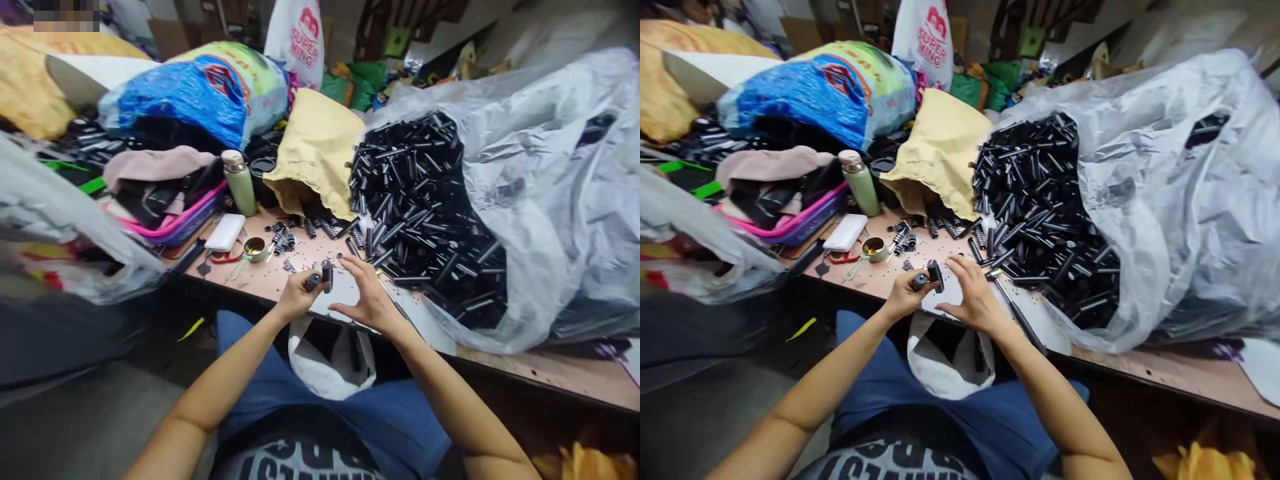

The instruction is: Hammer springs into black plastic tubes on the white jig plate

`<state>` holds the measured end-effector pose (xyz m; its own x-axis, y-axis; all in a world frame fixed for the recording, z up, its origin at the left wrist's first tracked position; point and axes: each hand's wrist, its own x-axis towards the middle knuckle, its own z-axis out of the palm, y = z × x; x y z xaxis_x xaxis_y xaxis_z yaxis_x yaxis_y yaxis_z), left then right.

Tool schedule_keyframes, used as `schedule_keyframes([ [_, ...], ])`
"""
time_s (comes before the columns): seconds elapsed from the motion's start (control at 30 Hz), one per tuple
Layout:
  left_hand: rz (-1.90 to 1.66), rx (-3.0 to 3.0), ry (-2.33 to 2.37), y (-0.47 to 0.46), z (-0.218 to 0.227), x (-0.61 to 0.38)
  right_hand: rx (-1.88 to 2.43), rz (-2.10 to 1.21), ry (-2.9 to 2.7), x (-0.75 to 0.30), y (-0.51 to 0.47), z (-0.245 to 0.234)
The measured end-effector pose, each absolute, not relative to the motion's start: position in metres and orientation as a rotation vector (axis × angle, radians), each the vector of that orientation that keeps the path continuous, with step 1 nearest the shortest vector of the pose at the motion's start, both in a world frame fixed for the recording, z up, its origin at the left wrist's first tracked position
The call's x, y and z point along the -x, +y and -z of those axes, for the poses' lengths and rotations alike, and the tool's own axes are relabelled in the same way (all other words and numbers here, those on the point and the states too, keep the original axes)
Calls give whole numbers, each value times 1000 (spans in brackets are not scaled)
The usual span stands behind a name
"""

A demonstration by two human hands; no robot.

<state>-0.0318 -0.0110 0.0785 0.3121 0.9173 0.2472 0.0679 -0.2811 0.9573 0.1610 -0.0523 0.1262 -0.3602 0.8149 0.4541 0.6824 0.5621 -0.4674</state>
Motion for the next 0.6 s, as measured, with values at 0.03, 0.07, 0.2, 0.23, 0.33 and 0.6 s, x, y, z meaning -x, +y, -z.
schedule_keyframes([
  [0.03,-1096,-1608,911,-13,-79,29,1190,-198,-2211,-162,-55,-124],
  [0.07,-1079,-1595,905,-15,-79,26,1194,-151,-2273,-164,-56,-122],
  [0.2,-1004,-1563,879,-16,-76,13,1202,-73,-2422,-167,-55,-114],
  [0.23,-985,-1553,877,-15,-75,10,1201,-79,-2437,-166,-54,-113],
  [0.33,-930,-1477,870,-10,-78,4,1218,-110,-2425,-166,-52,-111],
  [0.6,-847,-929,669,-9,-97,-5,1178,-432,-2028,-177,-50,-109],
])
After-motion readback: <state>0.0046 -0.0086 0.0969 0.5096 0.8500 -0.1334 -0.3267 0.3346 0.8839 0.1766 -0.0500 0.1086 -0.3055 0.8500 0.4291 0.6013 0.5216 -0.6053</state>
